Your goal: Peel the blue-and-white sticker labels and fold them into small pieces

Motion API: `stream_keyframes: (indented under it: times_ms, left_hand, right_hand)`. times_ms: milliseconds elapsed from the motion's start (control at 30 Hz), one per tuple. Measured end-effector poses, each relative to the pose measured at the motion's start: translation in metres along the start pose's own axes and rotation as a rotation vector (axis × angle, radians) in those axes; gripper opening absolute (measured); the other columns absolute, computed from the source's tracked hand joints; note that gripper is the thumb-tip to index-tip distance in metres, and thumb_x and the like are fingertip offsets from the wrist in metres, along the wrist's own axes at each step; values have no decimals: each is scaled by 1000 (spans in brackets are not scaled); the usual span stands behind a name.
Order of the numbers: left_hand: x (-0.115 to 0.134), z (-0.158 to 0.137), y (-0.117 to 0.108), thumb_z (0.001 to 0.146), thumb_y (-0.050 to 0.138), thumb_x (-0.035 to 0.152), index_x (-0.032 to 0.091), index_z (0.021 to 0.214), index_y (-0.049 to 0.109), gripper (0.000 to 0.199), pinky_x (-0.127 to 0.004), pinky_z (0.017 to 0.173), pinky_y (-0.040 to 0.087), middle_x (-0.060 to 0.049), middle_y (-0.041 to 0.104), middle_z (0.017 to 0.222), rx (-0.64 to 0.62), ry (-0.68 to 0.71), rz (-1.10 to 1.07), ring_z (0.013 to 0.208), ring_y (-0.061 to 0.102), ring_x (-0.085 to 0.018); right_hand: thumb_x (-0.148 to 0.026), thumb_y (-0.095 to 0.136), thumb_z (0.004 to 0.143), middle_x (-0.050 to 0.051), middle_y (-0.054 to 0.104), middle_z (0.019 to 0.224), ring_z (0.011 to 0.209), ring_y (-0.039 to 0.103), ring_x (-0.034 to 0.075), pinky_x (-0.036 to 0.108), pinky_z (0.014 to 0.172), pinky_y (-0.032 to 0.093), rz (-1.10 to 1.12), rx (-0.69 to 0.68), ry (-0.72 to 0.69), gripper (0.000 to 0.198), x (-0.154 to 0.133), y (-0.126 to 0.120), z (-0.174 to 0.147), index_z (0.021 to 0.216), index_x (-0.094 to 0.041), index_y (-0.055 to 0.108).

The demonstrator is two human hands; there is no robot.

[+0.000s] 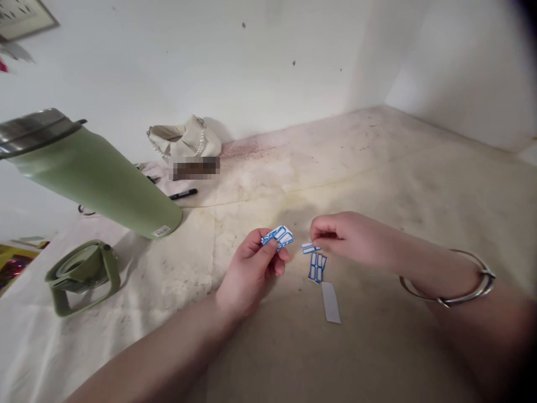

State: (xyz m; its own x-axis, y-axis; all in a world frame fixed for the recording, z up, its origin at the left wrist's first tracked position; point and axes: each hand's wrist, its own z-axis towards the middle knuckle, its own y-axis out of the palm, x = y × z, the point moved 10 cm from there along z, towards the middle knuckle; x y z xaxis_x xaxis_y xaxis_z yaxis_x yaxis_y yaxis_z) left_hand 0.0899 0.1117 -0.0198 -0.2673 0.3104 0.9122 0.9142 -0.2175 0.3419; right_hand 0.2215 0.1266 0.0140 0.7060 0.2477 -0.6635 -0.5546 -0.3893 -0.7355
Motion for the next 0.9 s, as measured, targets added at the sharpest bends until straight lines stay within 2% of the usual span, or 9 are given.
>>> stream_keyframes:
  times_ms: [133, 267, 367, 500, 700, 833, 900]
  left_hand:
    - [-1, 0, 1, 84, 57, 29, 18, 84, 50, 13, -20, 53, 33, 2, 61, 67, -18, 14, 28, 50, 47, -6]
    - [-1, -2, 6, 87, 53, 31, 18, 84, 50, 14, -21, 55, 34, 3, 56, 59, -76, 40, 156, 53, 47, -8]
    - [2, -5, 12, 87, 53, 31, 17, 87, 50, 14, -22, 56, 36, 1, 59, 71, -118, 67, 245, 56, 49, -8]
    - [3, -7, 17, 87, 53, 30, 16, 90, 50, 15, -23, 57, 38, -1, 59, 74, -168, 73, 284, 57, 50, -8]
    - [3, -7, 20, 88, 51, 29, 15, 92, 50, 14, -24, 59, 41, -2, 59, 77, -213, 78, 246, 59, 51, -8]
    - [3, -6, 19, 88, 51, 29, 15, 92, 50, 15, -24, 60, 41, -2, 59, 78, -228, 97, 217, 60, 51, -9]
    - [2, -6, 20, 88, 52, 30, 15, 93, 50, 16, -24, 60, 41, -2, 59, 78, -243, 101, 200, 61, 52, -9]
  right_hand:
    - [-30, 49, 82, -4, 56, 61, 54, 46, 10, 22, 48, 32, 179, -30, -25, 14, -19, 2, -5, 73, -21, 55]
    - [-27, 50, 83, -4, 57, 63, 54, 46, 9, 22, 48, 32, 186, 78, -66, 13, -38, 2, -9, 73, -22, 57]
    - [-21, 48, 82, -5, 58, 64, 54, 45, 9, 21, 48, 31, 113, 160, -99, 14, -45, 1, -8, 72, -22, 57]
    - [-21, 53, 80, -5, 56, 60, 51, 45, 9, 22, 48, 31, -11, 251, -54, 7, -40, -4, -4, 73, -22, 53]
    - [-25, 56, 80, -5, 59, 64, 54, 52, 11, 22, 50, 36, -34, 289, -18, 7, -36, -4, -2, 87, -23, 54]
    - [-29, 60, 78, 2, 64, 88, 71, 59, 14, 24, 56, 42, -36, 371, -20, 26, -33, -9, -3, 102, -22, 56]
    - [-32, 59, 79, 3, 65, 92, 73, 60, 15, 25, 58, 43, 25, 344, -19, 28, -30, -5, -1, 105, -23, 57]
